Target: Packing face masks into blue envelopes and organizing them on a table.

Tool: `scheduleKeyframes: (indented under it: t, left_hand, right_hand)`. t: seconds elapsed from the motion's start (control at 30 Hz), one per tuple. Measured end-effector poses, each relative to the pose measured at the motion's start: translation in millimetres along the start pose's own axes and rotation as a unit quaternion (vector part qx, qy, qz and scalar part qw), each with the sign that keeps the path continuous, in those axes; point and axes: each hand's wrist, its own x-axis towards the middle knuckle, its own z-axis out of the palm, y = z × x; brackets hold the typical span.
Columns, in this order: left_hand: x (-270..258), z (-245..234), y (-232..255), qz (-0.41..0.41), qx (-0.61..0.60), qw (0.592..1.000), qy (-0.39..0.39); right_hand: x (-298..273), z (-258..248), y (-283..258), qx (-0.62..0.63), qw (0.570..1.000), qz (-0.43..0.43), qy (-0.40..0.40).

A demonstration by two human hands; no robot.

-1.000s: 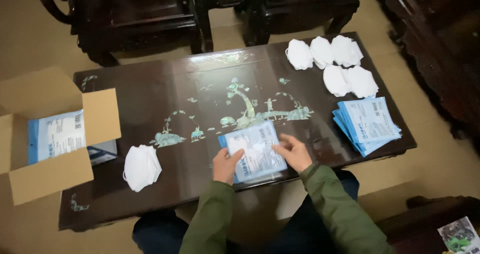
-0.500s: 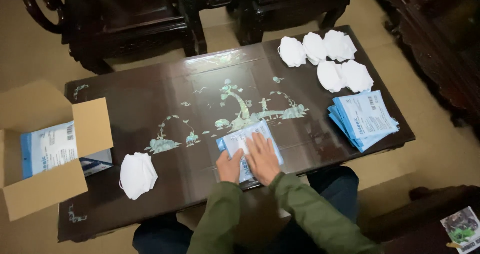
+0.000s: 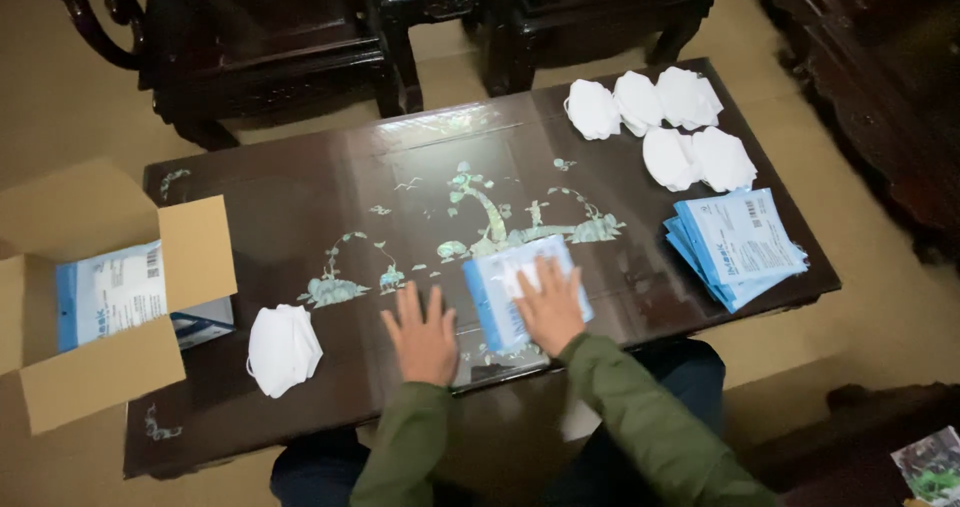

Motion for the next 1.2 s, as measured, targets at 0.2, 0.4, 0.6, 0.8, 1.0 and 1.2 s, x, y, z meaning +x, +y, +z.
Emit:
scheduleKeyframes:
  t: [0.2, 0.4, 0.6, 0.8, 1.0, 1.2]
  left_hand:
    - [-7, 20, -38, 0.006, 0.044, 0.993, 0.109]
    - [-8, 5, -33, -0.01, 0.007, 0.997, 0.078]
    - [-12, 12, -38, -0.005, -0.038, 0.994, 0.103]
    - [0, 13, -112, -0.014, -0.196, 0.882, 0.427]
    - [-25, -12, -246, -0.369, -0.107, 0.881, 0.277]
    - [-25, 0, -264, -0.421, -0.162, 0.88, 0.15]
  right_hand:
    - [3, 8, 88, -0.054, 0.998, 0.034, 0.003]
    - [-4, 19, 105, 0.016, 0.997, -0.006, 0.07]
    - [-15, -12, -44, 0.125, 0.971, -0.183, 0.087]
    - [-20, 12, -61, 0.08, 0.985, -0.139, -0.063]
    - [-19, 5, -66, 0.104, 0.986, -0.128, -0.029]
    - [-17, -5, -69, 0.107, 0.987, -0.109, -0.052]
